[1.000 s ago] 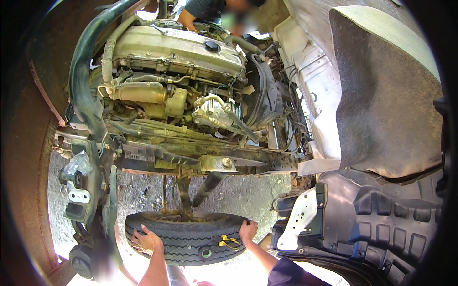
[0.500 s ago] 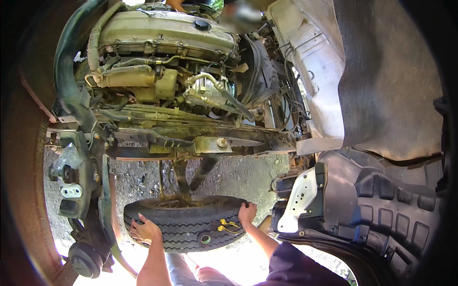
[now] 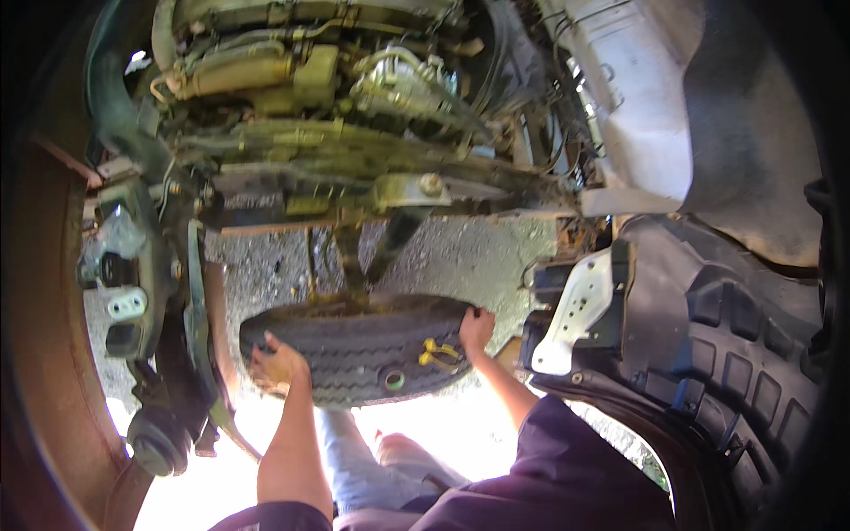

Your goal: The person works under the hood of a truck, stripping and taping a green wire, then secures it with electrical tape. They then move away from the vehicle and walk toward a workbench area.

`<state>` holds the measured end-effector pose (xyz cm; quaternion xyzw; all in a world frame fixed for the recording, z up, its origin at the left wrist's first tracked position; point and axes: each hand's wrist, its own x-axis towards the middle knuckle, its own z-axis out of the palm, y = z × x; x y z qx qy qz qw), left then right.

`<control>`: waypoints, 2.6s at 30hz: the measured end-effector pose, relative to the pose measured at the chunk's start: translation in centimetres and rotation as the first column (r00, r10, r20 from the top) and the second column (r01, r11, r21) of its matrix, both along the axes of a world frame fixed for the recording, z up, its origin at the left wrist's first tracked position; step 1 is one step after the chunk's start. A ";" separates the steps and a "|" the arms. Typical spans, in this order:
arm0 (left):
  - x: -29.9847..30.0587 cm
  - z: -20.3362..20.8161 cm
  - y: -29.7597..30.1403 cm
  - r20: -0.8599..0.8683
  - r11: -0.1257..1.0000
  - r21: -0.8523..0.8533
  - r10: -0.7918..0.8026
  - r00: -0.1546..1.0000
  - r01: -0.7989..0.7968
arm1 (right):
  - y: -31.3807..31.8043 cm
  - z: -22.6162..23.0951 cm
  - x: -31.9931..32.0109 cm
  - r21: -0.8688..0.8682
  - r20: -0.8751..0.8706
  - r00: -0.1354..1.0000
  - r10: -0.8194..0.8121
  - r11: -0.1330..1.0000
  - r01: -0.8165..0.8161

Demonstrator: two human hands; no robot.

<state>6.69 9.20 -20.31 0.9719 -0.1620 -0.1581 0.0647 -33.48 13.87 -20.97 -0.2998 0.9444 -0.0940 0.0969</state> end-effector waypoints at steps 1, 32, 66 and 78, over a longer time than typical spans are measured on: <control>0.0 0.1 0.0 -0.015 1.000 0.003 -0.006 1.000 0.006 | 0.0 0.0 0.0 -0.002 -0.016 1.000 0.006 1.000 -0.006; -0.3 3.6 -0.7 -0.165 1.000 -0.019 0.017 0.986 -0.020 | 0.0 -0.2 -1.5 0.005 0.024 0.998 0.059 0.998 -0.059; 1.0 25.2 6.2 -0.214 0.278 -0.960 -0.822 0.528 0.045 | -31.7 38.9 47.1 -0.169 0.565 -0.202 0.800 -0.128 -0.977; 21.3 35.7 -1.8 -0.036 0.252 -0.926 -0.799 0.600 0.280 | -34.2 35.0 47.9 0.001 0.181 -0.177 0.967 -0.180 -0.984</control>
